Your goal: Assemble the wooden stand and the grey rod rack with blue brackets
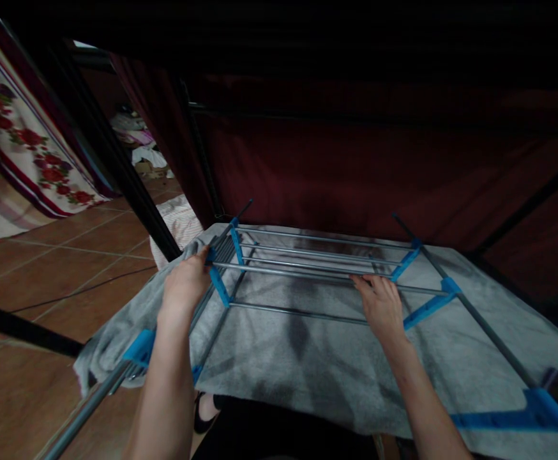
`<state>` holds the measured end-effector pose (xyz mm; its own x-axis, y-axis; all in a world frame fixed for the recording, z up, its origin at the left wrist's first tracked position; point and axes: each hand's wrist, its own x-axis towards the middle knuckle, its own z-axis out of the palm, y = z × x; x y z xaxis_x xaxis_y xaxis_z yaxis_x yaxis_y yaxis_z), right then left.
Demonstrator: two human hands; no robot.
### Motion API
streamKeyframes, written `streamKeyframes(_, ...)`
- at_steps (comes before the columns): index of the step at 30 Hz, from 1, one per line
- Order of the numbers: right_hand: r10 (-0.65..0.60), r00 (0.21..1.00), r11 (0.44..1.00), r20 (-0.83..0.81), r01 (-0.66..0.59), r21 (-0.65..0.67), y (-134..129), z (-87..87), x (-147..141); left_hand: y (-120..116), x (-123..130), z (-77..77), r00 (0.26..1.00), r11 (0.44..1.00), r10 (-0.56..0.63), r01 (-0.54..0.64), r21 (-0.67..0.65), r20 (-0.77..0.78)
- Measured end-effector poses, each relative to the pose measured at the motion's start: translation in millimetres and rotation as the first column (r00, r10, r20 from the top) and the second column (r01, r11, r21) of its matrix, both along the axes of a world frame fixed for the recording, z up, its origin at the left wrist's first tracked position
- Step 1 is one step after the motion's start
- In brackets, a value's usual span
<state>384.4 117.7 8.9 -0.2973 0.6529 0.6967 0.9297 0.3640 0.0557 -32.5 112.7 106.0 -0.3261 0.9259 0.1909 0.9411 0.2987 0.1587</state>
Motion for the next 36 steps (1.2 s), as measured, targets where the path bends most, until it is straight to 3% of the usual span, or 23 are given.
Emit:
streamKeyframes(8, 0.064, 0.998, 0.998, 0.002, -0.064, -0.022, -3, 9.2, -18, -3, 13, 3.5, 0.992, 0.997, 0.065, -0.068, -0.030, -0.104)
streamKeyframes(17, 0.272, 0.961, 0.949, 0.057, -0.259, -0.178, 10, 35.7, -127, 0, 10, -1.4, 0.994, 0.998, 0.066, -0.067, -0.006, -0.087)
streamKeyframes(23, 0.353, 0.928, 0.903, 0.117, -0.305, -0.304, 22, 56.5, -187, -1, 12, 0.2, 0.994, 0.995, 0.087, -0.089, -0.038, -0.068)
streamKeyframes(29, 0.356, 0.920, 0.831, 0.164, -0.232, -0.505, 27, 67.0, -196, 0, 10, -1.2, 0.992, 0.995, 0.094, -0.097, -0.027, -0.080)
streamKeyframes(36, 0.344, 0.928, 0.803, 0.141, -0.212, -0.558, 28, 66.8, -196, -1, 12, 0.5, 0.992, 0.994, 0.101, -0.104, -0.035, -0.078)
